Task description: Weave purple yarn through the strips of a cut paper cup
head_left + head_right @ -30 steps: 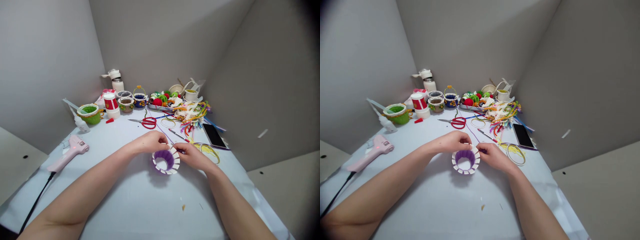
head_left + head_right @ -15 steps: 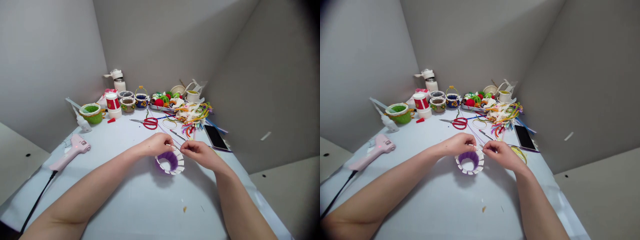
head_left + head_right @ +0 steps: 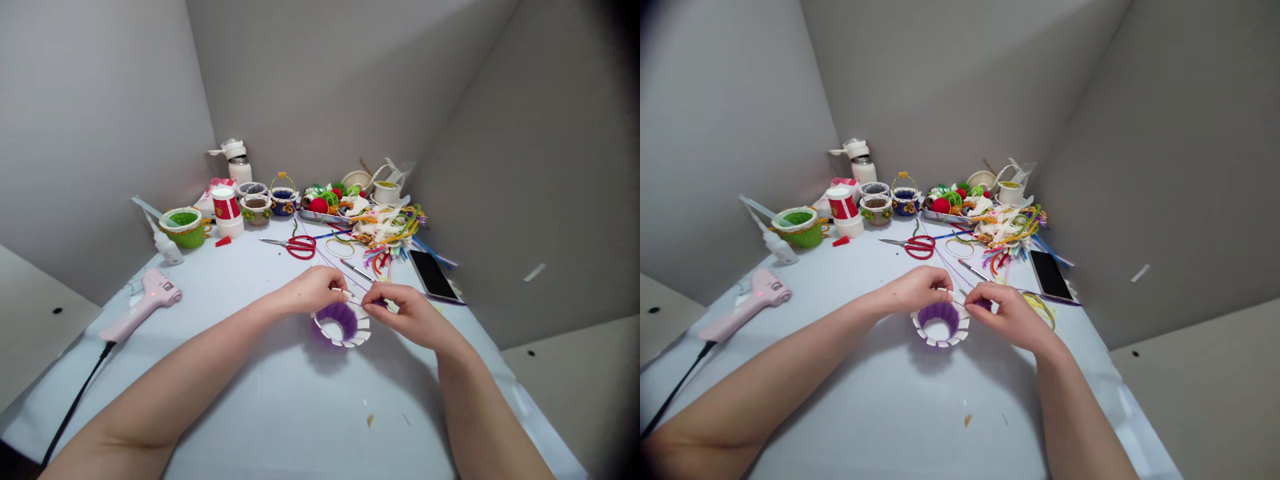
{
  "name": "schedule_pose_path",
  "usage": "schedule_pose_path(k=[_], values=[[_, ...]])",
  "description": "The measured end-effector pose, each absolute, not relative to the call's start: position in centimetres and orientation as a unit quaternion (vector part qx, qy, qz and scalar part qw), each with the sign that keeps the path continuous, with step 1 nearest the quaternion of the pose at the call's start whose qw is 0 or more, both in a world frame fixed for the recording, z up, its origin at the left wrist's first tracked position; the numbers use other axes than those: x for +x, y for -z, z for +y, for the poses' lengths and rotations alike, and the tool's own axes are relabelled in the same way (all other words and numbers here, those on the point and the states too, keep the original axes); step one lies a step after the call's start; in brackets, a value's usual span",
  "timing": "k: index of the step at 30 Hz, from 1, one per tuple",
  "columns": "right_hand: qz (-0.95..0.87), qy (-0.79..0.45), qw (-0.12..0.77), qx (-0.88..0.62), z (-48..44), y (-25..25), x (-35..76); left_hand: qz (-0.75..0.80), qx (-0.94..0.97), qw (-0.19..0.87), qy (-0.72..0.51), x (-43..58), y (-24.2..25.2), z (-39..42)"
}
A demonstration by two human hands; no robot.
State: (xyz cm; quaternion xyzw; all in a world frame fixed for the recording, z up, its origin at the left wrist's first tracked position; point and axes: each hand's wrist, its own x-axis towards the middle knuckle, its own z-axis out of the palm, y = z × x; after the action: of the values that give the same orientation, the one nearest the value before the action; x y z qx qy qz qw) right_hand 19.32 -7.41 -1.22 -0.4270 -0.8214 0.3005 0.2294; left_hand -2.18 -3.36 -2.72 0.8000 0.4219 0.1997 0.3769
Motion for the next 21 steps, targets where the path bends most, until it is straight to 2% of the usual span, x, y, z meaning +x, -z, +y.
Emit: schedule_pose_path(k=[10, 17, 21], values=[[-0.817, -0.339, 0.170, -0.435, -6.6, 2.2, 19.2, 0.450, 0.807, 0.340, -0.177, -2.8, 1.6, -3.5], [-0.802, -0.357, 0.204, -0.434, -6.3, 3.6, 17.7, 0.444, 0.797, 0.378, -0.156, -2.8, 1.2, -3.6], [-0.796, -0.362, 0.215, -0.435, -6.1, 3.9, 17.9, 0.443, 0.817, 0.341, -0.143, -2.6, 1.5, -3.6]])
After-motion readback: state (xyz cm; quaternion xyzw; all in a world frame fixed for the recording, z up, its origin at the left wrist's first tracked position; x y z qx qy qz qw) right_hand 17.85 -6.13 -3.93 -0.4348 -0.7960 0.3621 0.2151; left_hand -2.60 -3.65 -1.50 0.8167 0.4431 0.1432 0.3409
